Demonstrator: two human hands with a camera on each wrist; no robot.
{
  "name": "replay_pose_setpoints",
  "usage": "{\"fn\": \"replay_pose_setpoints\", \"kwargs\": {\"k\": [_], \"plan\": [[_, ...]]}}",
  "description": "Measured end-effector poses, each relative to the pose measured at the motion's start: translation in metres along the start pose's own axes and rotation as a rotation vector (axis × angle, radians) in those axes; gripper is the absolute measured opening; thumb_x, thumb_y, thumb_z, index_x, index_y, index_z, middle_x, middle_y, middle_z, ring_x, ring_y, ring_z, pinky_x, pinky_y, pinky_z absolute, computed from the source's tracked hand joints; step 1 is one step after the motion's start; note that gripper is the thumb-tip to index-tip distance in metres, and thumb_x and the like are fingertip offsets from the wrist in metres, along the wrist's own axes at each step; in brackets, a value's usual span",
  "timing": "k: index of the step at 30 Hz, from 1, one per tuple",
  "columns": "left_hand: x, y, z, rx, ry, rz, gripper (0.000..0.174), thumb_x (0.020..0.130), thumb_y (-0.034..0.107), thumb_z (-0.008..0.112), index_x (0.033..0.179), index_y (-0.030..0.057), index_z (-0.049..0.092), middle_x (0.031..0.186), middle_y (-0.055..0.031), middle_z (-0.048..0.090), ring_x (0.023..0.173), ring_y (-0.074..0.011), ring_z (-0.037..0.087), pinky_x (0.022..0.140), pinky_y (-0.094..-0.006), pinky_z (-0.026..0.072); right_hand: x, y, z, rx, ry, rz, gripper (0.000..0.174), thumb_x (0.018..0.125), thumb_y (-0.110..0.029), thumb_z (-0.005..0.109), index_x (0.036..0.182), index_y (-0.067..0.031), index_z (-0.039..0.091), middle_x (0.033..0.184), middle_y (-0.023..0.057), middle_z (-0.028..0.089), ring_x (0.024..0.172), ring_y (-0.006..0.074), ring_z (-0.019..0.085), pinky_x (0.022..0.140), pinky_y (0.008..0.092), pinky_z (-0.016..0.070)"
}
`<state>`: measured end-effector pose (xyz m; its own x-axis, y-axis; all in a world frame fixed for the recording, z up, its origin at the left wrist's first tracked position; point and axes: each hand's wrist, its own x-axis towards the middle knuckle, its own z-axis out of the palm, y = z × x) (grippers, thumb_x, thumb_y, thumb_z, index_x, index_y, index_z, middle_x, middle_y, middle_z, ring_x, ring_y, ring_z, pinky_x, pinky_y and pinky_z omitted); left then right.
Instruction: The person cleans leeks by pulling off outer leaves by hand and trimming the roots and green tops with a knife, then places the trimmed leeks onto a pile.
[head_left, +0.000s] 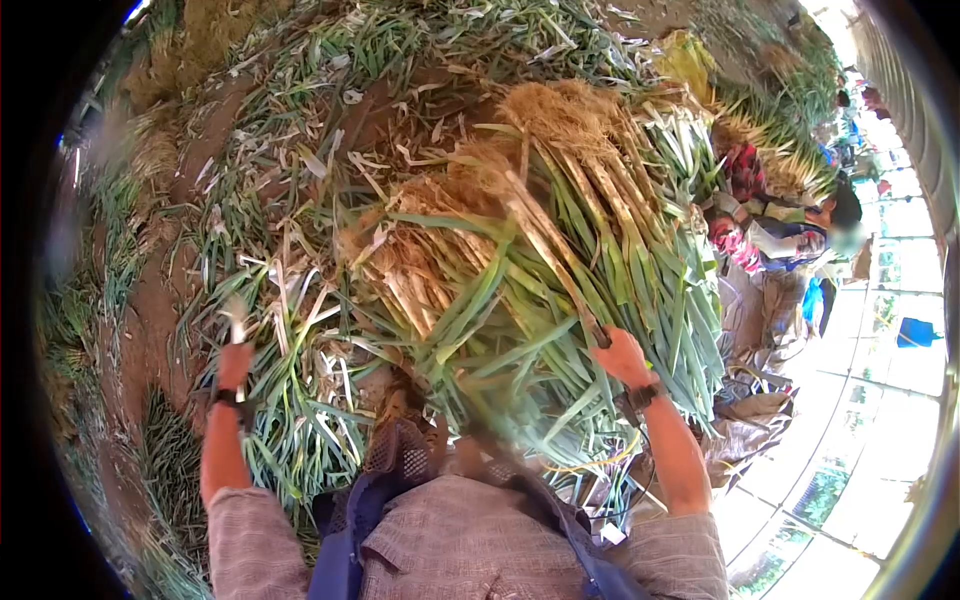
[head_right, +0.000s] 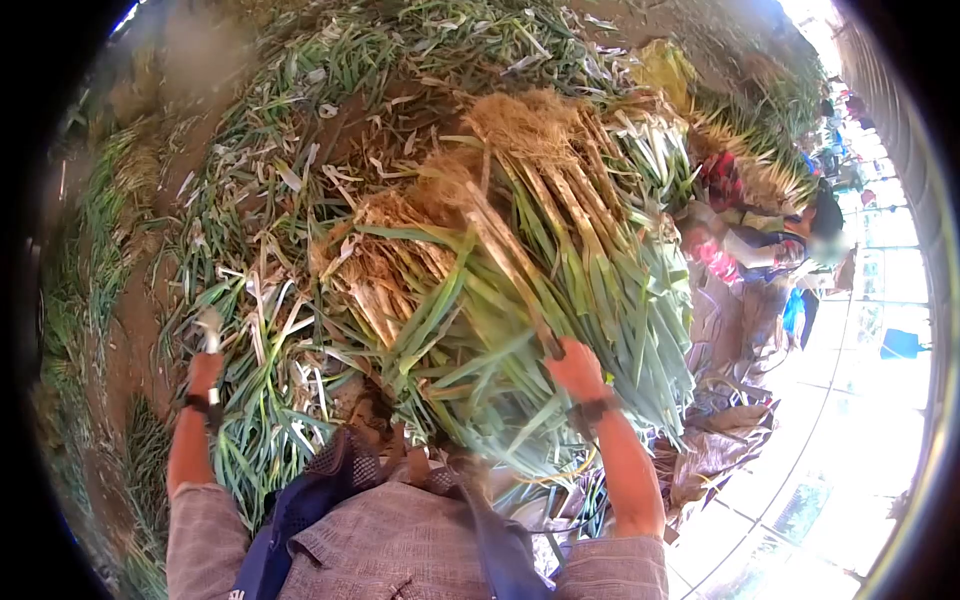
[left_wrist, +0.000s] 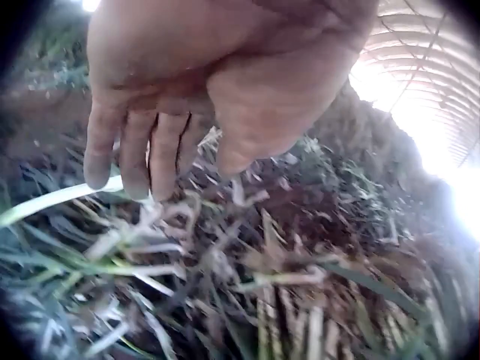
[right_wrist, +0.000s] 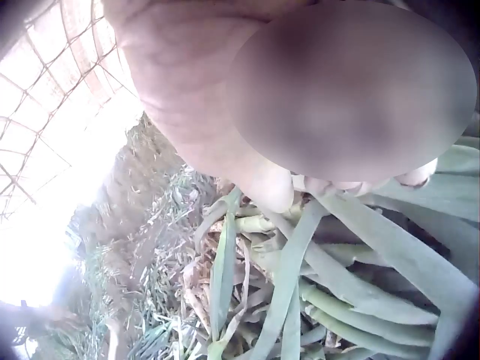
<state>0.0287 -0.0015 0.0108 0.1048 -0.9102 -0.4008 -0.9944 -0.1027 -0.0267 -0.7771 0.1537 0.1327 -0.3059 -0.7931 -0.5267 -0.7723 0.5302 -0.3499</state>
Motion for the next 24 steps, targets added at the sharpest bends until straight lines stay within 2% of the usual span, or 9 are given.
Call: {"fn": "replay_pose_setpoints", "kwargs": {"k": [2, 3, 5, 7, 10, 11, 17, 22, 24], "plan": [[0.004, 0.096, 0.051, -0.200, 0.037, 0.240, 0.033, 0.090, 0.027, 0.057, 0.072, -0.0003, 0.064, 0.064, -0.0126, 0.064, 0.058, -0.0233, 0.064, 0.052, -0.0377, 0.0472, 0.017, -0.004, 0.001, -0.001, 0.016, -0.037, 0.035, 0.075, -0.030, 0.067, 0.097, -0.0036, 0.063, 0.089, 0.0232, 0.066, 0.089, 0.0434, 0.062, 0.077, 0.0506, 0.0473], [-0.037, 0.200, 0.002, -0.789, -0.140, 0.017, 0.037, 0.087, 0.032, 0.058, 0.077, -0.0040, 0.065, 0.064, -0.0105, 0.063, 0.056, -0.0246, 0.061, 0.052, -0.0382, 0.0465, 0.024, -0.007, 0.000, 0.010, 0.008, -0.033, 0.036, 0.075, -0.030, 0.067, 0.099, -0.0038, 0.064, 0.090, 0.0236, 0.066, 0.090, 0.0436, 0.062, 0.078, 0.0506, 0.0476], [-0.035, 0.296, 0.021, -0.711, -0.253, 0.205, 0.034, 0.086, 0.029, 0.059, 0.080, -0.0046, 0.064, 0.069, -0.0136, 0.065, 0.062, -0.0225, 0.062, 0.055, -0.0368, 0.0478, 0.037, -0.007, -0.001, 0.041, 0.030, -0.057, 0.036, 0.075, -0.030, 0.066, 0.099, -0.0039, 0.064, 0.091, 0.0237, 0.066, 0.090, 0.0438, 0.062, 0.079, 0.0511, 0.0478], [-0.065, 0.400, -0.020, -1.100, -0.572, 0.055, 0.028, 0.090, 0.026, 0.059, 0.092, -0.0002, 0.067, 0.088, -0.0124, 0.068, 0.071, -0.0178, 0.063, 0.062, -0.0346, 0.0534, 0.030, -0.013, -0.016, 0.012, -0.029, -0.043, 0.034, 0.075, -0.030, 0.066, 0.097, -0.0036, 0.064, 0.089, 0.0232, 0.066, 0.089, 0.0438, 0.062, 0.078, 0.0509, 0.0482], [-0.061, 0.495, 0.002, -1.311, -0.647, 0.142, 0.035, 0.097, 0.029, 0.056, 0.107, -0.0033, 0.063, 0.098, -0.0132, 0.067, 0.077, -0.0178, 0.064, 0.062, -0.0354, 0.0555, 0.011, 0.010, -0.027, -0.039, -0.039, -0.020, 0.031, 0.074, -0.029, 0.066, 0.092, -0.0032, 0.063, 0.084, 0.0226, 0.065, 0.085, 0.0439, 0.062, 0.075, 0.0507, 0.0481], [-0.055, 0.517, 0.007, -1.362, -0.785, 0.152, 0.036, 0.098, 0.028, 0.056, 0.113, -0.0039, 0.059, 0.107, -0.0143, 0.065, 0.085, -0.0209, 0.065, 0.066, -0.0375, 0.0565, 0.000, 0.023, -0.028, -0.060, 0.010, -0.017, 0.030, 0.074, -0.028, 0.066, 0.090, -0.0030, 0.062, 0.081, 0.0225, 0.065, 0.083, 0.0440, 0.062, 0.073, 0.0507, 0.0478], [-0.035, 0.624, 0.002, -1.294, -0.693, 0.185, 0.040, 0.099, 0.026, 0.054, 0.126, -0.0035, 0.049, 0.120, -0.0179, 0.054, 0.092, -0.0300, 0.066, 0.078, -0.0488, 0.0620, -0.064, 0.070, -0.030, 0.133, -0.081, -0.025, 0.029, 0.074, -0.026, 0.068, 0.087, -0.0030, 0.059, 0.073, 0.0223, 0.060, 0.073, 0.0439, 0.058, 0.065, 0.0495, 0.0445], [-0.022, 0.666, 0.000, -1.421, -0.759, -0.042, 0.034, 0.097, 0.031, 0.058, 0.110, 0.0000, 0.053, 0.083, -0.0102, 0.054, 0.078, -0.0301, 0.063, 0.066, -0.0490, 0.0613, -0.100, 0.084, -0.026, 0.289, -0.047, 0.005, 0.028, 0.075, -0.024, 0.069, 0.089, -0.0023, 0.059, 0.067, 0.0183, 0.056, 0.064, 0.0381, 0.055, 0.061, 0.0458, 0.0432], [-0.024, 0.679, 0.012, -1.370, -0.740, -0.046, 0.031, 0.096, 0.033, 0.060, 0.099, 0.0028, 0.052, 0.081, -0.0097, 0.053, 0.071, -0.0274, 0.060, 0.059, -0.0493, 0.0559, -0.106, 0.098, -0.022, 0.299, -0.066, -0.011, 0.029, 0.076, -0.024, 0.070, 0.092, -0.0025, 0.060, 0.067, 0.0180, 0.055, 0.063, 0.0376, 0.053, 0.060, 0.0453, 0.0430]]}}
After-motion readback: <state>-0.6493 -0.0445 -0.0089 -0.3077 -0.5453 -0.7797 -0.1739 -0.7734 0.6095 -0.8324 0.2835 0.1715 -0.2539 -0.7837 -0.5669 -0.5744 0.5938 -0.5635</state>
